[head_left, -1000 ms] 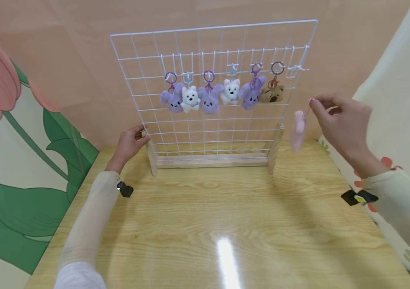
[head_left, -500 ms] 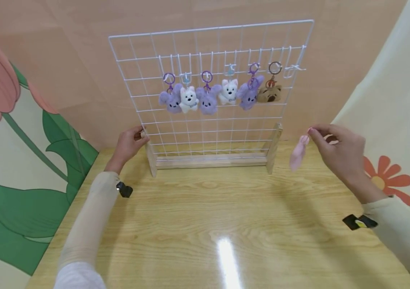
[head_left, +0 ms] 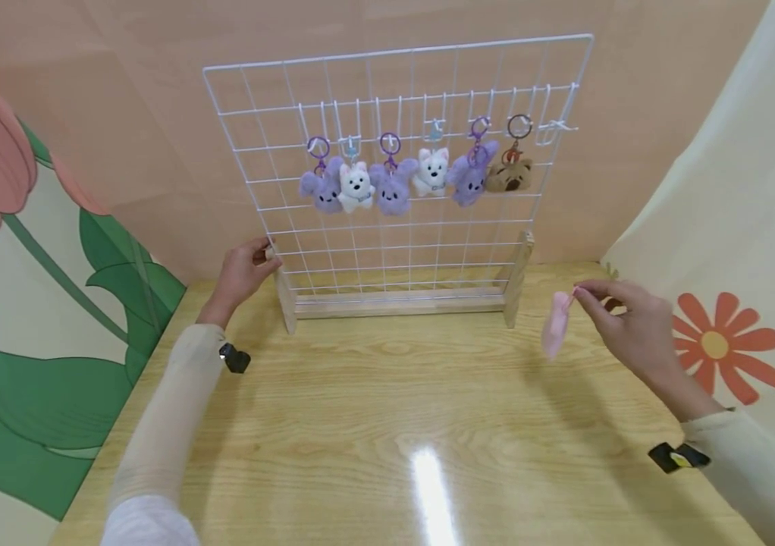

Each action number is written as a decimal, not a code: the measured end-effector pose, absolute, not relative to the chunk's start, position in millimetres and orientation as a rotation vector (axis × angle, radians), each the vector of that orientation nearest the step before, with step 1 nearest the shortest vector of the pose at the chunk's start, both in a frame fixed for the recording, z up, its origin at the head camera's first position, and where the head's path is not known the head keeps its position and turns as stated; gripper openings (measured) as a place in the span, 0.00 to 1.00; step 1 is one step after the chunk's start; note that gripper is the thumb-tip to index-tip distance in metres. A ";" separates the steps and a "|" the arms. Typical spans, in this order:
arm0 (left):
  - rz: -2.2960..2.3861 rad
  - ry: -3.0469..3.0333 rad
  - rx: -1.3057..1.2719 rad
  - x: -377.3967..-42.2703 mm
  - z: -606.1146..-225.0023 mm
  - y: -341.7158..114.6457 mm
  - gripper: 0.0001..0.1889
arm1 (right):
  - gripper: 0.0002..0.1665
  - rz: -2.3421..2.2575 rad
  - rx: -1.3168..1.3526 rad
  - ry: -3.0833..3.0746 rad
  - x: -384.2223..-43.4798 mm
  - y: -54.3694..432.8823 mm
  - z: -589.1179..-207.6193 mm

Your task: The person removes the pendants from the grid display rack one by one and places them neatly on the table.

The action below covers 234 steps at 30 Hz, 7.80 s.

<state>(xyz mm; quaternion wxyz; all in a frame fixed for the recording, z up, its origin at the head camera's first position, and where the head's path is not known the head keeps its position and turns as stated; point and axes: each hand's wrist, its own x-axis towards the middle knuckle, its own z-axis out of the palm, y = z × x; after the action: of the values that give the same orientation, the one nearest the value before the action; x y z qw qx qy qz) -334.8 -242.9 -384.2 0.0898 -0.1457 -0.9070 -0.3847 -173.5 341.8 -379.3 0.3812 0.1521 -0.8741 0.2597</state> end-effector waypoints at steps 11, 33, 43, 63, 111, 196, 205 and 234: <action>-1.179 -2.683 -0.432 -332.5 -382.5 -240.5 0.27 | 0.13 0.648 0.447 -2.264 -159.9 350.9 -412.3; -1.140 -2.699 -0.433 -334.1 -383.1 -241.7 0.27 | 0.09 0.734 0.366 -2.356 -157.1 345.9 -464.7; -1.133 -2.699 -0.427 -333.4 -381.7 -240.8 0.26 | 0.05 0.820 0.319 -2.429 -178.5 335.0 -474.1; -1.147 -2.679 -0.442 -332.5 -382.6 -241.8 0.26 | 0.03 0.878 0.423 -2.565 -200.0 314.1 -503.7; -1.142 -2.698 -0.416 -335.0 -384.3 -242.1 0.26 | 0.11 0.696 0.451 -2.365 -221.2 306.7 -349.8; -1.146 -2.701 -0.430 -335.1 -385.1 -243.2 0.28 | 0.12 1.149 0.089 -1.880 -269.4 236.2 -235.2; -1.153 -2.713 -0.420 -333.3 -383.1 -242.2 0.28 | 0.13 1.145 0.171 -1.854 -241.1 229.8 -237.0; -1.134 -2.691 -0.437 -332.6 -384.5 -242.0 0.26 | 0.10 1.067 0.225 -1.992 -221.1 251.6 -304.4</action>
<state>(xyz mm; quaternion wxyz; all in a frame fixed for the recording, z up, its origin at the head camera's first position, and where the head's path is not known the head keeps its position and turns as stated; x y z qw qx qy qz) -332.6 -242.0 -384.5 0.0943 -0.1473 -0.9073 -0.3823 -221.1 251.6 -304.4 0.4215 0.0898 -0.7955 0.4261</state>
